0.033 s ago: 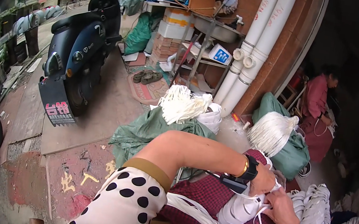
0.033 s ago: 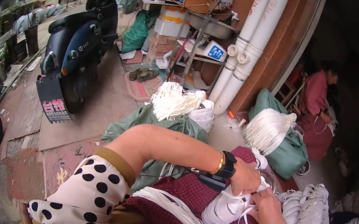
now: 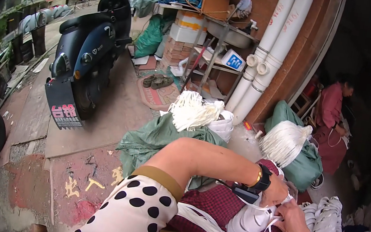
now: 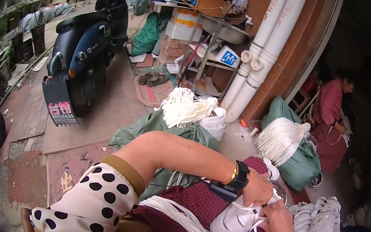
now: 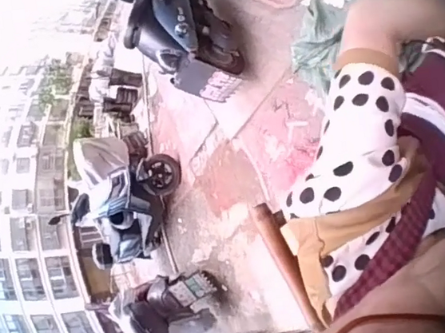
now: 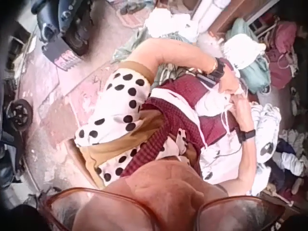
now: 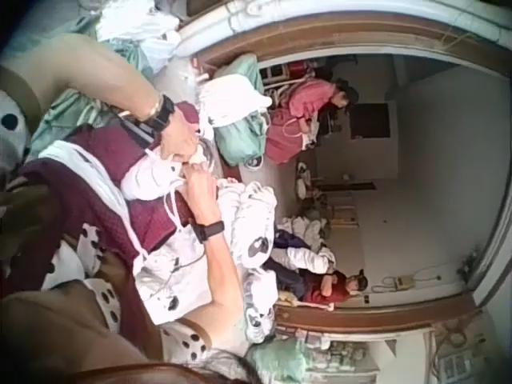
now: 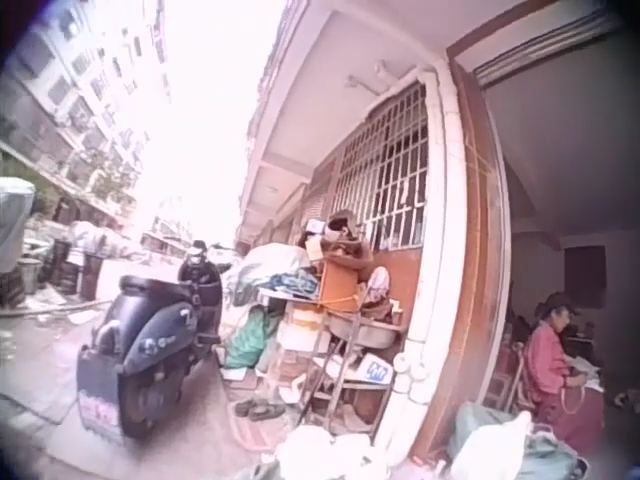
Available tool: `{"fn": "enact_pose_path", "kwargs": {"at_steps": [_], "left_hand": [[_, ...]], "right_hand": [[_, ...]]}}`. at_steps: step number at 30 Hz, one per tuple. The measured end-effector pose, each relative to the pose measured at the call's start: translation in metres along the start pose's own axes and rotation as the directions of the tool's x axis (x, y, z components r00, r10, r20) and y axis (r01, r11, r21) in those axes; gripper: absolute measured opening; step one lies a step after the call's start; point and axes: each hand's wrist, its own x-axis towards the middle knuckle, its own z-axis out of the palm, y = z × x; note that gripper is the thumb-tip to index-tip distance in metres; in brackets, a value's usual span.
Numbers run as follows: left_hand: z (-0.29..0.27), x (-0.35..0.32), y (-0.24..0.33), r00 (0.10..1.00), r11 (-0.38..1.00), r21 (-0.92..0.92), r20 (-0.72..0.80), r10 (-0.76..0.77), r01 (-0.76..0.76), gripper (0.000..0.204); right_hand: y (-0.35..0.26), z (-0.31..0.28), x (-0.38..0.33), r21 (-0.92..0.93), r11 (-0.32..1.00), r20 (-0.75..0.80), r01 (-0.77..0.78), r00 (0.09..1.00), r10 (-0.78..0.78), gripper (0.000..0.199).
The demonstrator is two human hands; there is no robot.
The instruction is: Lacing white sneakers by hand in a workshop environment
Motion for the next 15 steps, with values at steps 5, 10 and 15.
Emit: {"fn": "enact_pose_path", "kwargs": {"at_steps": [5, 10, 15], "left_hand": [[-0.008, 0.020, -0.002, 0.994, 0.997, 0.062, 0.101, 0.035, -0.041, 0.027], [0.037, 0.066, -0.058, 0.980, 0.992, -0.108, 0.196, -0.037, 0.059, 0.027], [-0.008, 0.046, -0.016, 0.953, 0.991, 0.131, 0.299, -0.055, 0.017, 0.019]], "right_hand": [[0.019, 0.003, -0.001, 0.188, 0.976, -0.008, 0.110, 0.994, -0.111, 0.031], [0.026, 0.011, 0.013, 0.198, 0.961, -0.041, 0.192, 0.981, -0.188, 0.031], [0.021, 0.021, 0.003, 0.235, 0.962, -0.079, 0.141, 0.989, -0.126, 0.030]]}}
